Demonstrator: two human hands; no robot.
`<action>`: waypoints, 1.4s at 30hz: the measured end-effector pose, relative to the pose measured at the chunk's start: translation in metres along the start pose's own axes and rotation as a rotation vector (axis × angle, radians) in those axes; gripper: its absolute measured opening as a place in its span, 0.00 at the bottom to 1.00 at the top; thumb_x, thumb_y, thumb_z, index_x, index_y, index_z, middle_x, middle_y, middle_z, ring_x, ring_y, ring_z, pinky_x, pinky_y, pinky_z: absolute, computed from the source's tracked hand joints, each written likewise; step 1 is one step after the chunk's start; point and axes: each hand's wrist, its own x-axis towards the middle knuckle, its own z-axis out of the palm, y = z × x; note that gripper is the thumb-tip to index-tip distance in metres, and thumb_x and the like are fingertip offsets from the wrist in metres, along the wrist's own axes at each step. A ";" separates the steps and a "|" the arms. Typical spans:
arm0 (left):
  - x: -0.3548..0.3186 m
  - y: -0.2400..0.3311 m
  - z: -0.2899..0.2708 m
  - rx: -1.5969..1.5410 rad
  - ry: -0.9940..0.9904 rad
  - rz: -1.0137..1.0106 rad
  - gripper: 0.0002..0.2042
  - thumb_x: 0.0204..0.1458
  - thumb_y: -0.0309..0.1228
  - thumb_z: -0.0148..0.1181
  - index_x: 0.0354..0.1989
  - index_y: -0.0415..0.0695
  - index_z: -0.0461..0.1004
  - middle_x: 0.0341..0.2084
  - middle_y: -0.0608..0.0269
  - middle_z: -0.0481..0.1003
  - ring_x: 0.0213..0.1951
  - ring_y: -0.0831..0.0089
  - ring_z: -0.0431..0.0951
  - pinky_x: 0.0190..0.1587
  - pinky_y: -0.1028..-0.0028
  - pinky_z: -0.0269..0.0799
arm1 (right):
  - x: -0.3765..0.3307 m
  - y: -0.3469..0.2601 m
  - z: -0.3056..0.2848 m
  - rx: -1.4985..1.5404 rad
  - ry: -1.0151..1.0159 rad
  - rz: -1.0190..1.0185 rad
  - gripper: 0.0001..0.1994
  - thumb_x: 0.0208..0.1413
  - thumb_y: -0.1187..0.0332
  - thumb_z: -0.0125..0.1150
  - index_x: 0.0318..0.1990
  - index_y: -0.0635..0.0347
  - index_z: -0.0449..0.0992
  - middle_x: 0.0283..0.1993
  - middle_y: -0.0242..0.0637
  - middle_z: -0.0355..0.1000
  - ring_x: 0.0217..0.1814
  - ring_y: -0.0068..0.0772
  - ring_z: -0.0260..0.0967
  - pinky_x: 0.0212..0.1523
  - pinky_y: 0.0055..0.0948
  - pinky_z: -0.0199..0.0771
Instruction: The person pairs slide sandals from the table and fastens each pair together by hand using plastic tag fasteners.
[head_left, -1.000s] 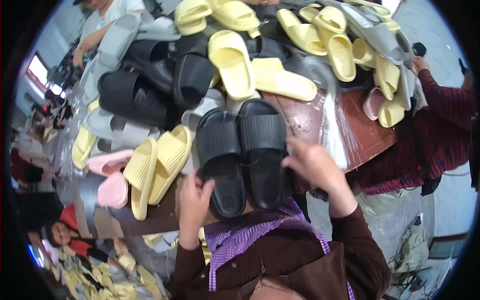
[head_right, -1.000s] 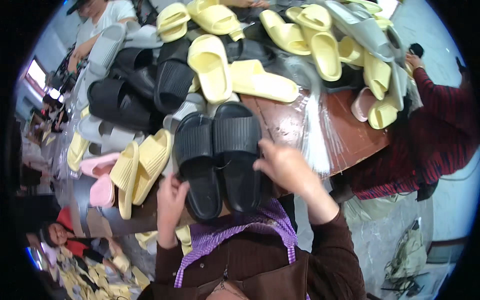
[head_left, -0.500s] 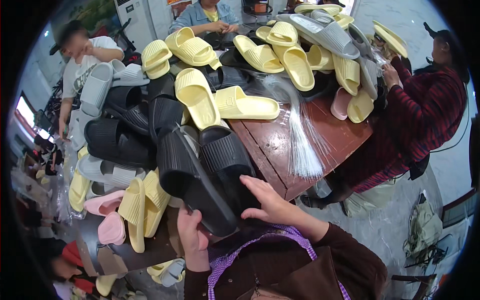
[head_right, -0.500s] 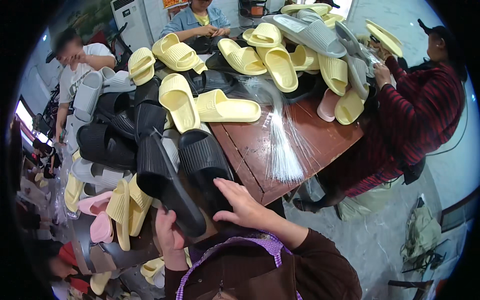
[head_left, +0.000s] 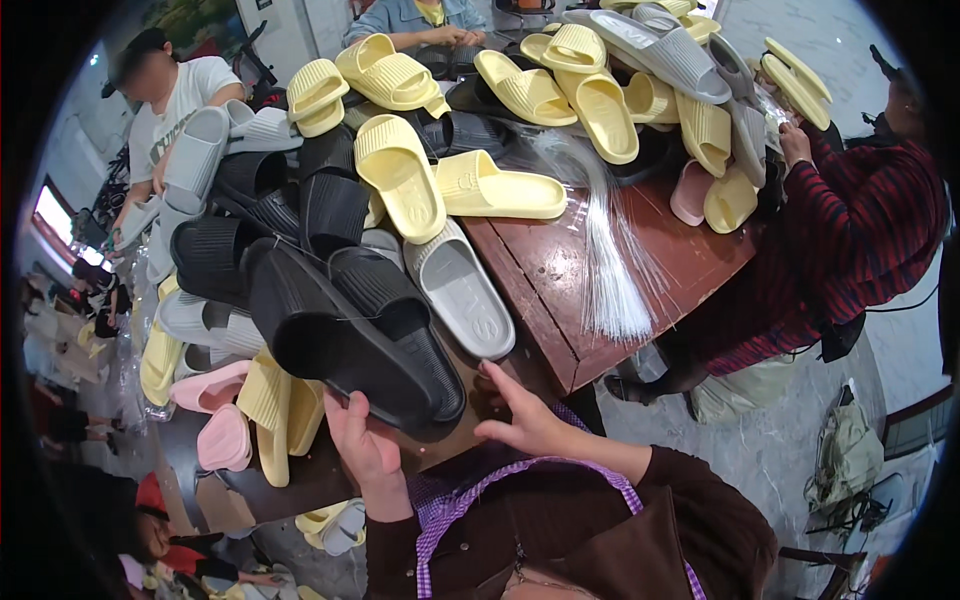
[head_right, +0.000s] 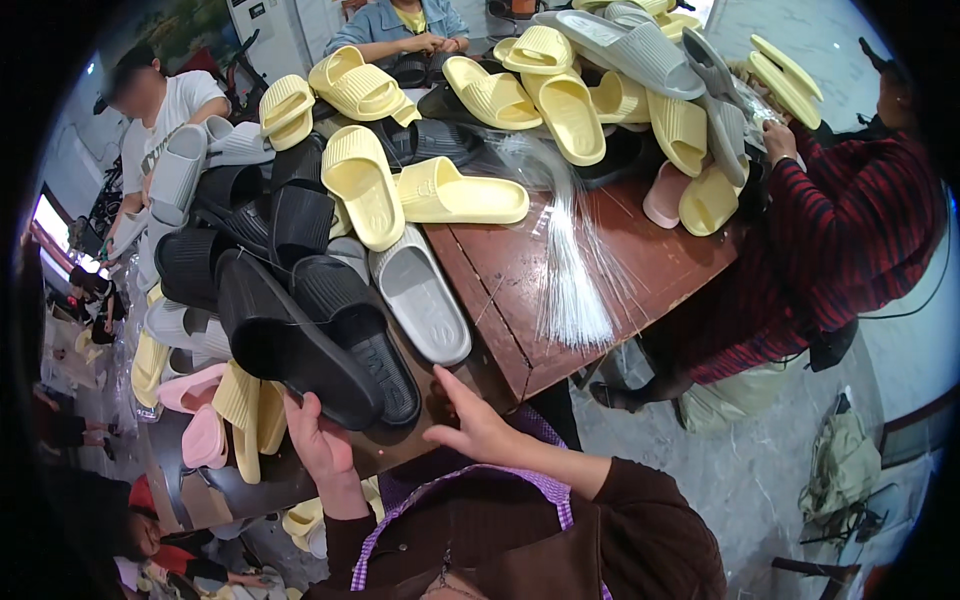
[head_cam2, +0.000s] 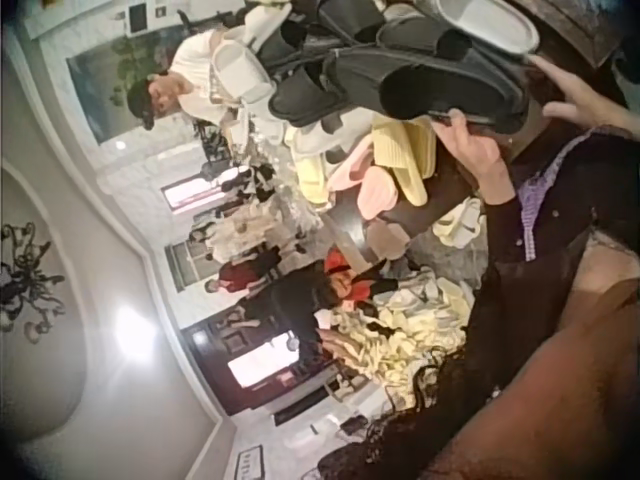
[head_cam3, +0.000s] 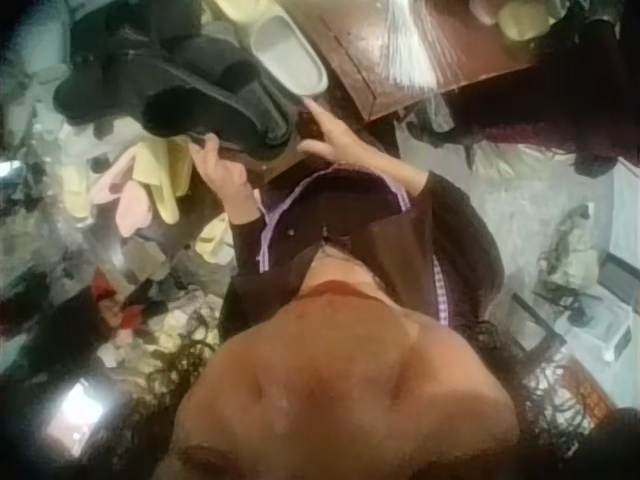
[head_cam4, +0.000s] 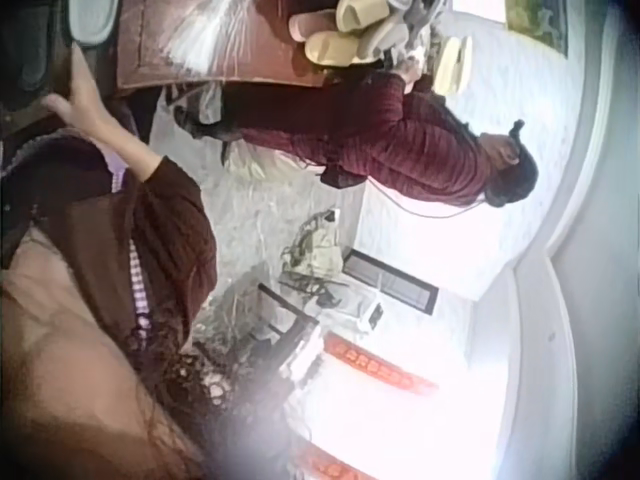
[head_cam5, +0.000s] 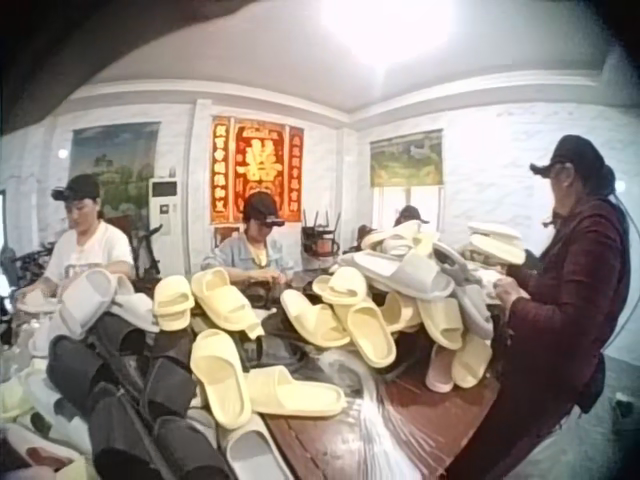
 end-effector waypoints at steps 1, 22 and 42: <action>-0.002 -0.001 -0.003 0.005 0.003 -0.001 0.27 0.51 0.19 0.48 0.61 0.35 0.51 0.56 0.52 0.60 0.57 0.62 0.62 0.61 0.64 0.55 | 0.003 0.004 0.005 0.005 -0.001 0.003 0.44 0.44 0.67 0.68 0.65 0.66 0.46 0.64 0.52 0.52 0.63 0.41 0.56 0.55 0.38 0.63; -0.028 -0.025 0.000 0.621 -0.091 0.054 0.33 0.50 0.23 0.50 0.64 0.36 0.42 0.55 0.51 0.60 0.54 0.66 0.63 0.57 0.70 0.57 | 0.039 -0.050 0.006 -0.051 0.023 -0.160 0.37 0.45 0.67 0.67 0.62 0.66 0.54 0.57 0.42 0.59 0.57 0.33 0.59 0.57 0.30 0.59; 0.047 -0.045 -0.035 0.660 -0.145 -0.094 0.16 0.58 0.28 0.46 0.53 0.35 0.62 0.34 0.60 0.73 0.24 0.85 0.68 0.23 0.87 0.63 | 0.274 -0.162 -0.429 0.293 0.976 -0.142 0.25 0.52 0.57 0.61 0.51 0.61 0.62 0.46 0.41 0.64 0.47 0.40 0.66 0.42 0.46 0.75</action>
